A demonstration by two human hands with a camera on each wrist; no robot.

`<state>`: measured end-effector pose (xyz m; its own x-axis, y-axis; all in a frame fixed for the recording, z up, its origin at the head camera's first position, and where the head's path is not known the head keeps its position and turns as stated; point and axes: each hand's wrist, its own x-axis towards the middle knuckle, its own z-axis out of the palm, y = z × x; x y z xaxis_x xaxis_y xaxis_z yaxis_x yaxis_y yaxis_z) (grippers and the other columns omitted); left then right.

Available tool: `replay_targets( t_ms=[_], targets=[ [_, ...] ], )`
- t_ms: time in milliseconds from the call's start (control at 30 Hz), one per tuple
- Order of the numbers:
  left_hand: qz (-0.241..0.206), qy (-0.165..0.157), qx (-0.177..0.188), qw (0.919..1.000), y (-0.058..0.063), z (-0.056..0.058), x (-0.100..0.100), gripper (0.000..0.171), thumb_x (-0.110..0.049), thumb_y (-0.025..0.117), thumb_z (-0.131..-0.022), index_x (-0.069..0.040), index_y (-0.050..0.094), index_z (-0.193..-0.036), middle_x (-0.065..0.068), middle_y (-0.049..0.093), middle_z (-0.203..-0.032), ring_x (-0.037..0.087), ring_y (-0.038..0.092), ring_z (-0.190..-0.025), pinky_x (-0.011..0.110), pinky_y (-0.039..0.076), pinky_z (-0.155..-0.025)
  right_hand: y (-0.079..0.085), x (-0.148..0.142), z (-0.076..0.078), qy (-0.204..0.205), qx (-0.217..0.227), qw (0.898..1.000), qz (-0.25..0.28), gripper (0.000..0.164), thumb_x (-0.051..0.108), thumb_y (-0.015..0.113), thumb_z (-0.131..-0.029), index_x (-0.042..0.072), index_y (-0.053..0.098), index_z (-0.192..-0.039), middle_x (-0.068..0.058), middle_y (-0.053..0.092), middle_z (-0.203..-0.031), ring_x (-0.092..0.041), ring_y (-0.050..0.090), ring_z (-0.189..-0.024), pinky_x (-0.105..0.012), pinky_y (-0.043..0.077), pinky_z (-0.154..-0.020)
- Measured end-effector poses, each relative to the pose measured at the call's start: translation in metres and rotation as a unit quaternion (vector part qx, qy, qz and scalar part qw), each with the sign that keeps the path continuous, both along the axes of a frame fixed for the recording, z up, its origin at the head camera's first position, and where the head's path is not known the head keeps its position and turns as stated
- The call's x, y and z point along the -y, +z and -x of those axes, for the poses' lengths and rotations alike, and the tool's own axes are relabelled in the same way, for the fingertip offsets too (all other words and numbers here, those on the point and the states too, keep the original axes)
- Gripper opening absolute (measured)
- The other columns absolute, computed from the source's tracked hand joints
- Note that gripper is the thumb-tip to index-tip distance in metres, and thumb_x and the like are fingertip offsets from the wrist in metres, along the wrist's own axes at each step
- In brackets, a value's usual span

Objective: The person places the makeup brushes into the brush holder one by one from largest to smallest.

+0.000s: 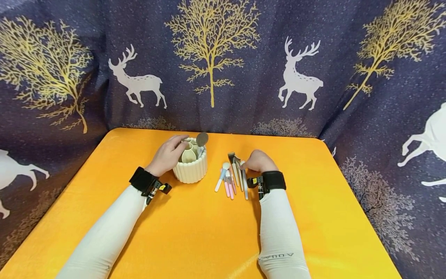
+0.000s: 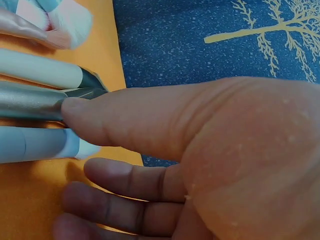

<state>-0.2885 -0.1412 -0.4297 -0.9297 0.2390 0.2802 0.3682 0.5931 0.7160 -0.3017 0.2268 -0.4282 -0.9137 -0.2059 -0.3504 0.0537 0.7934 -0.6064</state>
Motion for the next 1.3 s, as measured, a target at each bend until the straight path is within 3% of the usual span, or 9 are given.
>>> replay_targets(
  t_ms=[267, 533, 800, 1067, 1300],
  targets=[
    [0.002, 0.002, 0.001, 1.0, 0.002, -0.002, -0.001, 0.053, -0.038, 0.048, -0.119, -0.007, 0.059, -0.161, 0.014, 0.06, -0.158, 0.035, 0.056, -0.146, 0.056, 0.042, -0.124, -0.003, 0.001, -0.001, -0.013, 0.035, 0.999, 0.031, 0.047, 0.015, 0.077, -0.098, 0.019, 0.051, -0.058, 0.003, 0.043, -0.053, -0.015, 0.038, -0.044, -0.03, 0.037, -0.049],
    [0.002, 0.004, 0.004, 1.0, 0.002, -0.002, 0.0, 0.053, -0.039, 0.047, -0.119, -0.007, 0.059, -0.161, 0.015, 0.06, -0.158, 0.036, 0.056, -0.146, 0.057, 0.042, -0.124, -0.003, 0.009, -0.002, -0.006, 0.014, 1.0, -0.013, 0.037, 0.013, 0.072, -0.093, 0.012, 0.058, -0.059, 0.002, 0.045, -0.052, -0.015, 0.038, -0.043, -0.029, 0.034, -0.046],
    [0.003, 0.004, 0.002, 1.0, 0.0, -0.002, 0.0, 0.056, -0.041, 0.046, -0.119, -0.007, 0.058, -0.162, 0.015, 0.059, -0.159, 0.036, 0.056, -0.146, 0.057, 0.043, -0.123, -0.001, 0.019, -0.004, 0.004, 0.012, 0.998, -0.065, 0.039, 0.018, 0.07, -0.098, 0.009, 0.067, -0.06, -0.001, 0.051, -0.054, -0.018, 0.048, -0.045, -0.031, 0.041, -0.05],
    [0.0, 0.002, 0.002, 1.0, 0.002, -0.003, 0.0, 0.055, -0.04, 0.047, -0.119, -0.006, 0.058, -0.161, 0.016, 0.059, -0.159, 0.037, 0.056, -0.146, 0.057, 0.043, -0.123, -0.004, 0.021, -0.005, 0.003, 0.003, 0.998, -0.064, 0.034, 0.017, 0.072, -0.097, 0.004, 0.074, -0.066, -0.006, 0.06, -0.058, -0.02, 0.056, -0.048, -0.032, 0.048, -0.049],
    [0.0, 0.0, 0.006, 1.0, 0.003, -0.003, 0.0, 0.054, -0.04, 0.047, -0.119, -0.008, 0.058, -0.162, 0.015, 0.059, -0.159, 0.036, 0.057, -0.145, 0.057, 0.043, -0.122, -0.004, 0.021, -0.005, -0.022, 0.017, 0.998, -0.049, 0.029, 0.017, 0.072, -0.097, 0.006, 0.069, -0.07, -0.005, 0.059, -0.061, -0.02, 0.061, -0.054, -0.032, 0.056, -0.054]
  ],
)
